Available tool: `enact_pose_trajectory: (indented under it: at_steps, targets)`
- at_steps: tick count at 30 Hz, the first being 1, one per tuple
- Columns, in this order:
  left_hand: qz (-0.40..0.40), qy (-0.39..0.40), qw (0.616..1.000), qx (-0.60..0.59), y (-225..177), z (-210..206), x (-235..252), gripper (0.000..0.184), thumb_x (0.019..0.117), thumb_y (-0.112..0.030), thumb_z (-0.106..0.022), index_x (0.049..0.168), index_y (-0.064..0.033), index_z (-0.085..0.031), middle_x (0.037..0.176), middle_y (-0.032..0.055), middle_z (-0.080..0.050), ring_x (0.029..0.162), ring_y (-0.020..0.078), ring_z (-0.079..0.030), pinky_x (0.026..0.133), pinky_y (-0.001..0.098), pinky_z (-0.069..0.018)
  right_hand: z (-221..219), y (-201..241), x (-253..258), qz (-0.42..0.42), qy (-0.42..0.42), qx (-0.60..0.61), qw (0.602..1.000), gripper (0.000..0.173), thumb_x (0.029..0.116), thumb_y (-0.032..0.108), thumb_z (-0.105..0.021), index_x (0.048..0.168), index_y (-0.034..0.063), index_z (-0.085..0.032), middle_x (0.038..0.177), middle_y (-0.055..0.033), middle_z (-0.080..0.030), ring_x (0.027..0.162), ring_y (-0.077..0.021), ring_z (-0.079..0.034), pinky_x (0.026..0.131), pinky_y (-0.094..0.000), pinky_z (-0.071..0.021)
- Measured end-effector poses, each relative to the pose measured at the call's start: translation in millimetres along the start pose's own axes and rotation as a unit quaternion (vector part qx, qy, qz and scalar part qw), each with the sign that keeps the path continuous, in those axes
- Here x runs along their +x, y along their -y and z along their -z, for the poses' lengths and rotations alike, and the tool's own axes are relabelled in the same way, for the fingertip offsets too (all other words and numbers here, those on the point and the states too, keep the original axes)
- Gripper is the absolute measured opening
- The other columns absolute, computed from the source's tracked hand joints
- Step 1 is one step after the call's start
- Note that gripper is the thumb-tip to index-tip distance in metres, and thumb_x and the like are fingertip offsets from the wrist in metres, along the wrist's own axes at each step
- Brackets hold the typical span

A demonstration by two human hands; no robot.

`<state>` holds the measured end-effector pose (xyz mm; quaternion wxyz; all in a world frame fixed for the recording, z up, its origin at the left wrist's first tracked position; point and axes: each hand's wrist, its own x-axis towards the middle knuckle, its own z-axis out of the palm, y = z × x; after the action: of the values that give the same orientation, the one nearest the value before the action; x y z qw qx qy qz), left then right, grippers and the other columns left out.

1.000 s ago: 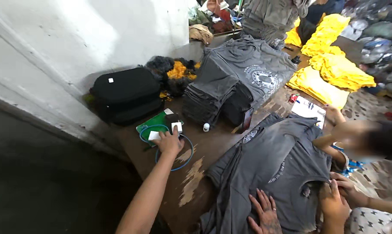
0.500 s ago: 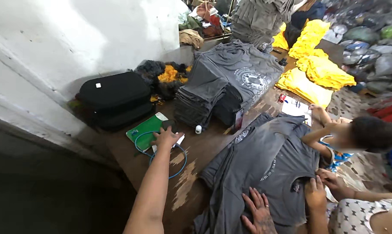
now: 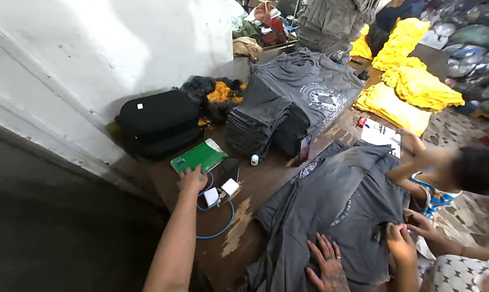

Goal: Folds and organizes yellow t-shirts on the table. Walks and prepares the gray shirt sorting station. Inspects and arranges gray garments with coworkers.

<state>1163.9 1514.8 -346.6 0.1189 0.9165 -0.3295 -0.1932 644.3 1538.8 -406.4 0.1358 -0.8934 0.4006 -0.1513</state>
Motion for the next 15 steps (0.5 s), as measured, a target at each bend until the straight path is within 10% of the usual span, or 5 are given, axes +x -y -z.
enact_pose_trajectory:
  at_steps: [8, 15]
  targets:
    - [0.070, 0.076, 0.995, 0.009, -20, 34, -50, 0.050, 0.1085, -0.037, -0.042, 0.135, 0.0001, -0.061, 0.139, 0.0277, -0.058, 0.131, 0.0446, -0.055, 0.104, 0.0665, -0.0423, -6, -4, 1, 0.012, -0.030, -0.024, 0.999, 0.070, 0.0904, 0.062, -0.049, 0.131, 0.0094, -0.070, 0.142, -0.0316, -0.056, 0.132, -0.0544, -0.052, 0.107, -0.0762, -0.0300]
    - [0.079, -0.056, 0.995, -0.032, 22, -1, 5, 0.064, 0.0949, -0.042, -0.071, 0.150, -0.0159, -0.052, 0.154, 0.0363, -0.036, 0.140, 0.0576, -0.036, 0.105, 0.0735, -0.0361, 2, 3, 3, -0.006, 0.013, -0.003, 1.000, 0.067, 0.0881, 0.054, -0.060, 0.133, 0.0050, -0.068, 0.145, -0.0341, -0.052, 0.135, -0.0578, -0.047, 0.109, -0.0780, -0.0253]
